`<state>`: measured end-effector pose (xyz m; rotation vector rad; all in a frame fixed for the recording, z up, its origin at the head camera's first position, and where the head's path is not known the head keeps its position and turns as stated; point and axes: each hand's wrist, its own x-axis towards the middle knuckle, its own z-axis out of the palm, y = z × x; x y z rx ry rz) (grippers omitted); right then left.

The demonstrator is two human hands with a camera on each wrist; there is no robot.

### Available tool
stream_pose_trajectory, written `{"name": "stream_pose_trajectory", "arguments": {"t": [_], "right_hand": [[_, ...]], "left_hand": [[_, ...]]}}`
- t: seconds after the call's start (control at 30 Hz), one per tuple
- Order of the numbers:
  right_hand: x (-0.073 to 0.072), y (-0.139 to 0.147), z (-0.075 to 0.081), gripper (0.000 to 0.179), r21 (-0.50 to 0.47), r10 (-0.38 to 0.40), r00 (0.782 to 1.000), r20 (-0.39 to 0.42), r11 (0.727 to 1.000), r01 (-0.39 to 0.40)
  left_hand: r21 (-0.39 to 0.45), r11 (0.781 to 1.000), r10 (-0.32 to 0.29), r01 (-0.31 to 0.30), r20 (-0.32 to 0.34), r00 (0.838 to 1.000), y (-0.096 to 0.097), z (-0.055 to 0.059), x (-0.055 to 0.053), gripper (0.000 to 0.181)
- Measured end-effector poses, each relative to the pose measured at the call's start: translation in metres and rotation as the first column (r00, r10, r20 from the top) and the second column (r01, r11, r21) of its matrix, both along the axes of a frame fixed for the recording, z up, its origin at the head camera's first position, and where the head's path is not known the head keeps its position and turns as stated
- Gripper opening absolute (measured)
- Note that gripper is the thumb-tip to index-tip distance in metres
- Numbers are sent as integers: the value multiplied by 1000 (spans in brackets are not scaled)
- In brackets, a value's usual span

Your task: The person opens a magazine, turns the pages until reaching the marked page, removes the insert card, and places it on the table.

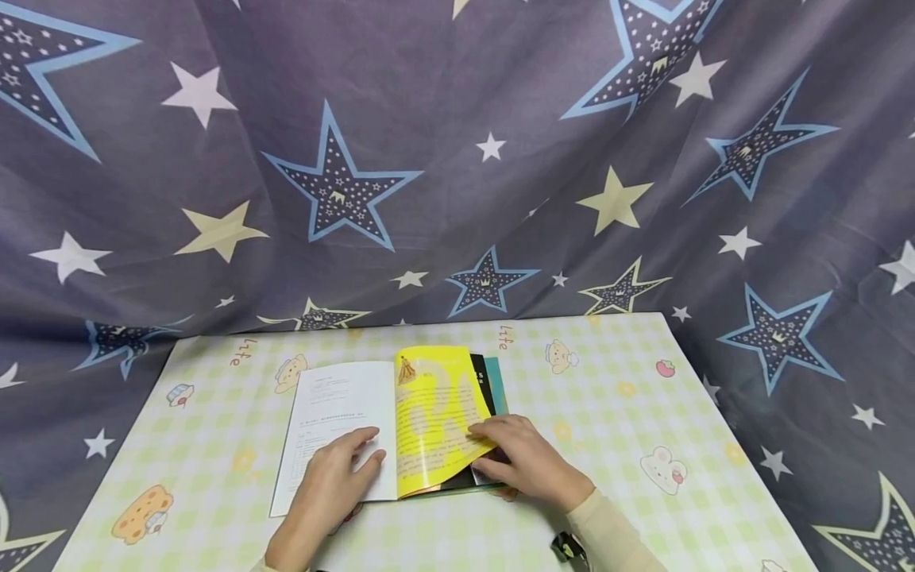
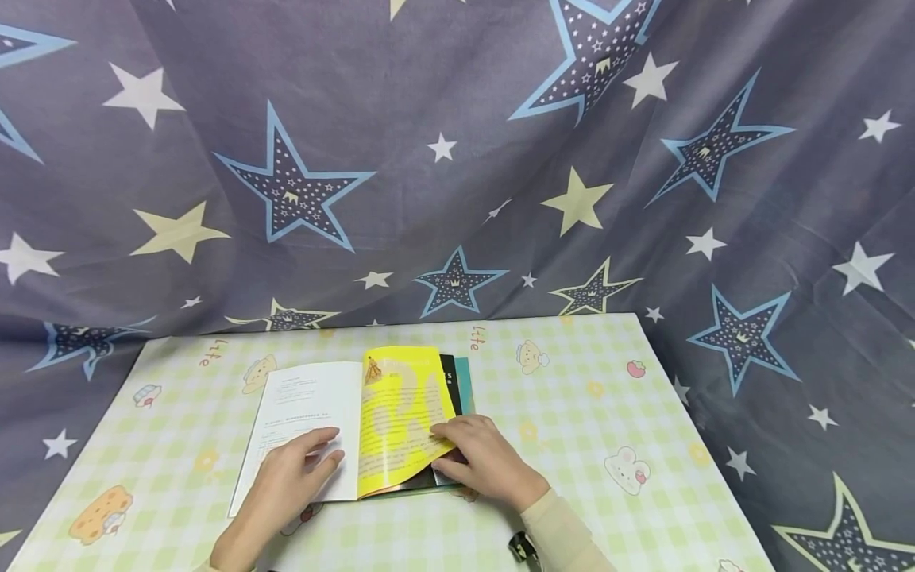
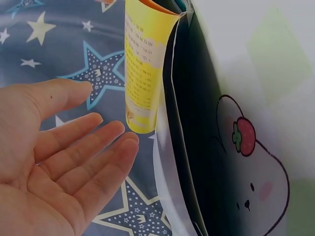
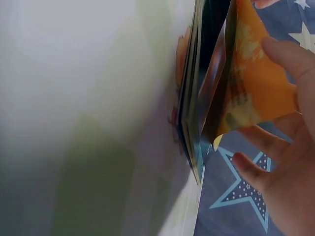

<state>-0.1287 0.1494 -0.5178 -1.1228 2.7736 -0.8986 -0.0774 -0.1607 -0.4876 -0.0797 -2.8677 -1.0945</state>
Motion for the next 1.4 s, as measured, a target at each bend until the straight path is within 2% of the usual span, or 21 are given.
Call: {"name": "stream_pose_trajectory", "arguments": {"t": [0.27, 0.43, 0.67, 0.8, 0.9, 1.03, 1.2, 1.4], "right_hand": [[-7, 4, -1, 48, -166, -54, 998, -37, 985, 47], [-9, -1, 2, 52, -228, -56, 997, -47, 973, 43], [-12, -16, 9, 62, -287, -51, 990, -135, 958, 10], [-13, -24, 13, 67, -305, -48, 988, -148, 952, 0], [-14, -29, 15, 67, -306, -34, 986, -162, 952, -18], [-15, -37, 14, 67, -304, -4, 982, -190, 951, -55], [-14, -42, 12, 69, -294, 20, 978, -207, 952, -82], [-12, -43, 13, 69, -283, 16, 980, -198, 956, -72]], "left_hand": [[54, 999, -6, 5, 19, 1000, 7, -1, -2, 36], [143, 988, -57, 52, 35, 998, 18, 2, -5, 33], [272, 947, -185, 173, 19, 983, 33, 2, -11, 35], [346, 917, -225, 197, 42, 974, 39, 0, -15, 43], [371, 906, -238, 205, 47, 970, 41, -1, -16, 49], [389, 903, -220, 185, 49, 974, 46, 1, -19, 42], [434, 894, -159, 116, 66, 985, 52, 2, -23, 32], [531, 846, -124, 46, 111, 986, 51, 1, -26, 20]]}}
